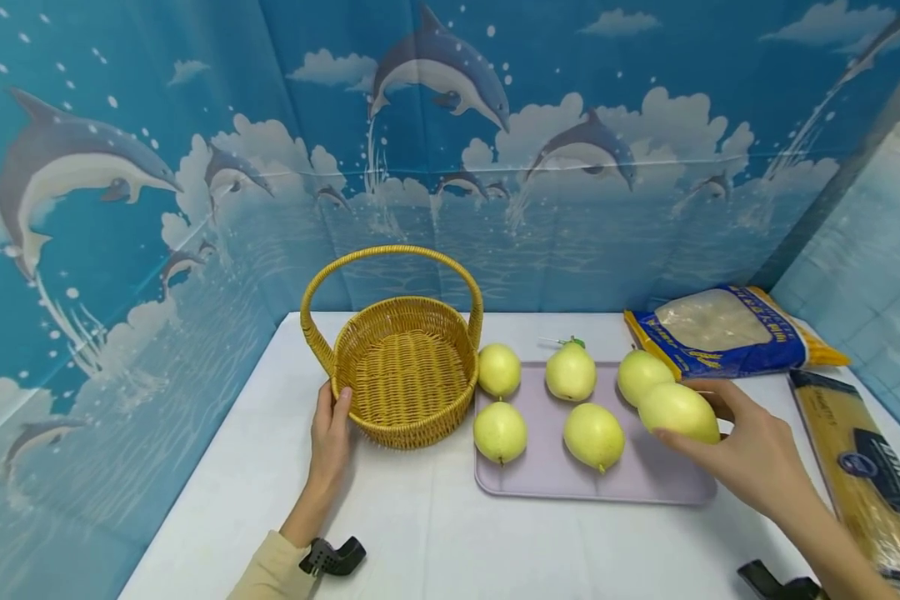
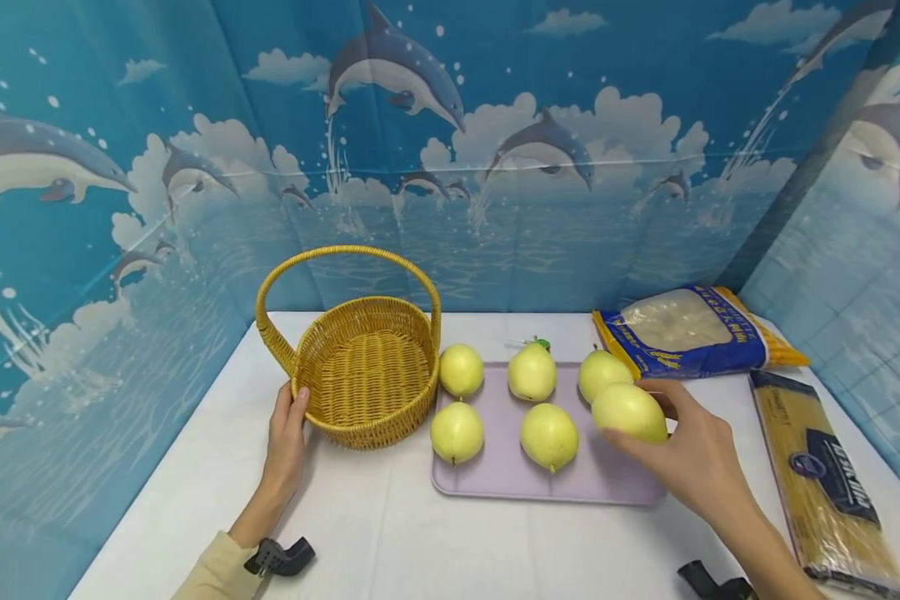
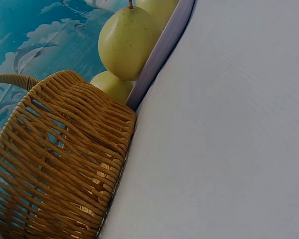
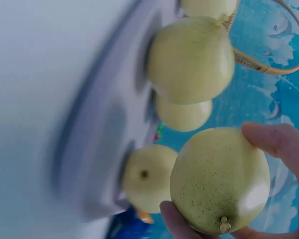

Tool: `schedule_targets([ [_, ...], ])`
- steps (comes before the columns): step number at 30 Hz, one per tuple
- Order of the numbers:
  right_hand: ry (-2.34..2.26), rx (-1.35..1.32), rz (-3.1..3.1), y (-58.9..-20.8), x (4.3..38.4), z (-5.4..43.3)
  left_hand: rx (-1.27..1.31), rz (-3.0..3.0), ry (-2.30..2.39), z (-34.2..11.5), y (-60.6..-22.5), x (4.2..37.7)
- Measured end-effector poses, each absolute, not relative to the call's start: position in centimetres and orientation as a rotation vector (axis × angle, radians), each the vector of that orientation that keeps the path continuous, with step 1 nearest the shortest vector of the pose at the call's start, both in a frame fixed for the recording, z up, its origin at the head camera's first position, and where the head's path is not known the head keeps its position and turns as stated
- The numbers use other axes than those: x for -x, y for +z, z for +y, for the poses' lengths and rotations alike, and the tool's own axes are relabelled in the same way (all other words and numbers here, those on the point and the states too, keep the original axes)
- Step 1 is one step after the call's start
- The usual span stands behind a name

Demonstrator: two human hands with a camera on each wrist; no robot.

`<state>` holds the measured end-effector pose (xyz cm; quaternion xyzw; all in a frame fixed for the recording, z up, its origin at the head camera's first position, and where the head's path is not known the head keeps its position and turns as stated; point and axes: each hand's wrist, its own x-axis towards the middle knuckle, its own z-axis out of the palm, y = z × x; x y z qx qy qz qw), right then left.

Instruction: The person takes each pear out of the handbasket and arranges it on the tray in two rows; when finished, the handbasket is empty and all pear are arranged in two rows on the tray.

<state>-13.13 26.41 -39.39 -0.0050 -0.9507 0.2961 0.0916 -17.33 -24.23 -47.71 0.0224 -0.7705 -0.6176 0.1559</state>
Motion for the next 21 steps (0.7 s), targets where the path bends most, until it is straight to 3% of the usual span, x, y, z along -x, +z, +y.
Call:
schedule_targets([
  [9, 0.889, 0.092, -2.848, -42.2, 13.2, 27.1, -0.083, -2.226, -1.754, -24.4, -47.5, 17.0],
  [21, 0.770, 0.117, -2.800, -42.9, 12.8, 26.5, -0.073, -2.239, -1.755, -24.1, -47.3, 17.1],
])
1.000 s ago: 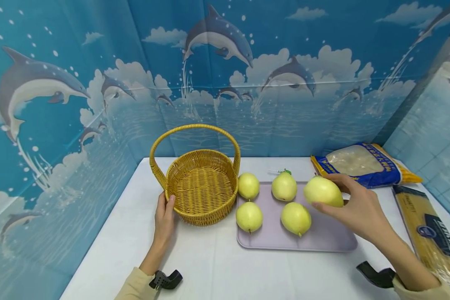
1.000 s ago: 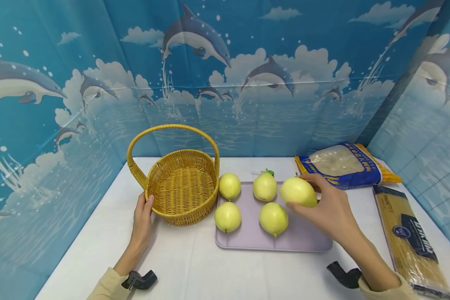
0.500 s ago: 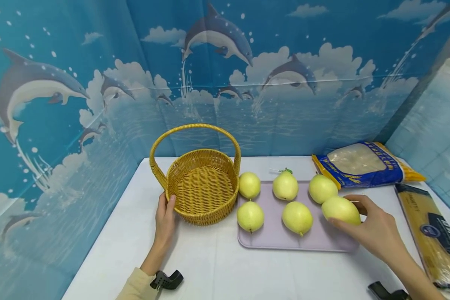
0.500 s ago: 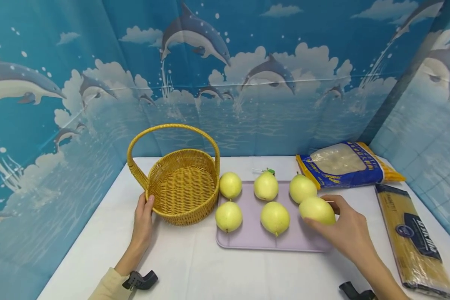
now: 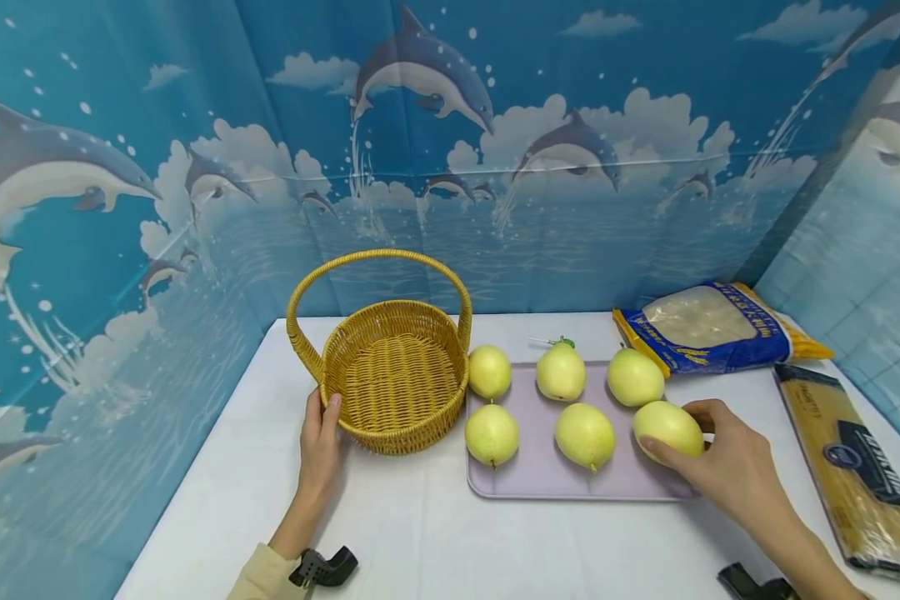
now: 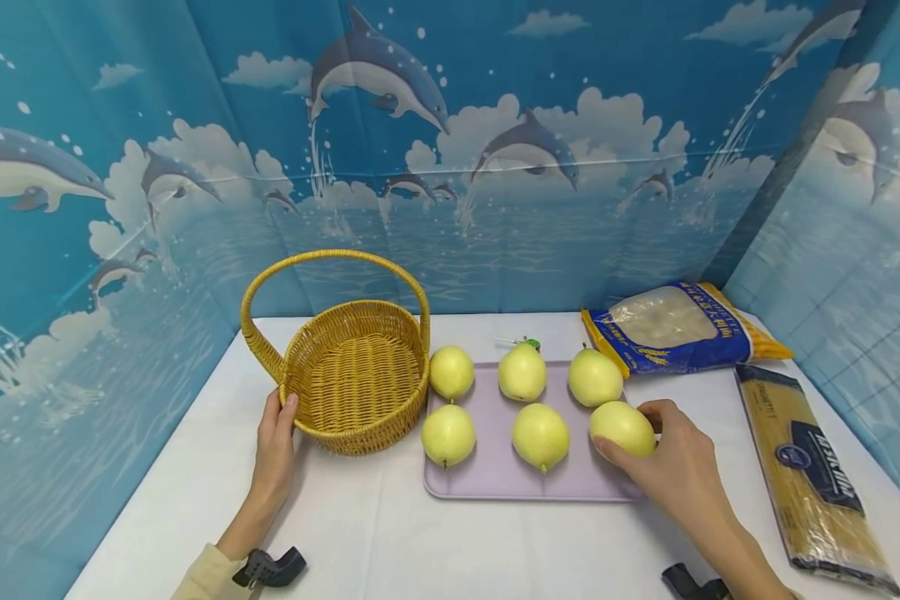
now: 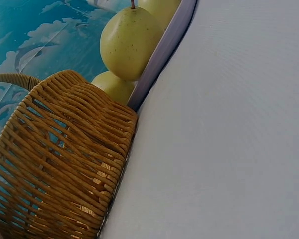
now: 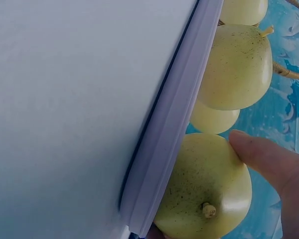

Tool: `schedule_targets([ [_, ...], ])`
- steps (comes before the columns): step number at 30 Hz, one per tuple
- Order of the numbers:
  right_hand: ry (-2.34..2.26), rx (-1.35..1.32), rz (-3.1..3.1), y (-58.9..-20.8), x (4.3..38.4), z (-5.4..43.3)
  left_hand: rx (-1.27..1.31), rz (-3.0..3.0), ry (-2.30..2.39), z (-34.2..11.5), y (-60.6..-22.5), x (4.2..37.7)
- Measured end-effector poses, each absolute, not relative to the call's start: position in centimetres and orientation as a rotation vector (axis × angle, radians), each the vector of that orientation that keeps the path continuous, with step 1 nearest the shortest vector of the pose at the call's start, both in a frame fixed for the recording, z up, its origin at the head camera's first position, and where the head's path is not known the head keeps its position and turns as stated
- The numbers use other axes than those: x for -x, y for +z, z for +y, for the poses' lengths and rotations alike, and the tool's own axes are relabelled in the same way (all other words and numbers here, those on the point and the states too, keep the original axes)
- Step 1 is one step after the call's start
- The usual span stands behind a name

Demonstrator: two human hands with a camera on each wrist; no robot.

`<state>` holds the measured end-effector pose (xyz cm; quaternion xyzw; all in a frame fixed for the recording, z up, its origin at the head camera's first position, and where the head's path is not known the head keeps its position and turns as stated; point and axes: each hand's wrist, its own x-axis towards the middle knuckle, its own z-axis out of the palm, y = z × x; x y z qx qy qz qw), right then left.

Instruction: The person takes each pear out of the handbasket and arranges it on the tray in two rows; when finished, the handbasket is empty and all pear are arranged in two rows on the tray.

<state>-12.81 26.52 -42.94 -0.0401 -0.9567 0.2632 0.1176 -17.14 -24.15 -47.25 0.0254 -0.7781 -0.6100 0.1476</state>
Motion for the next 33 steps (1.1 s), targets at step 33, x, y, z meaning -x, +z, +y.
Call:
schedule_targets([
  [33, 0.716, -0.067, -2.676, -42.8, 12.2, 28.3, -0.004, -2.171, -1.203, -24.9, -43.6, 15.8],
])
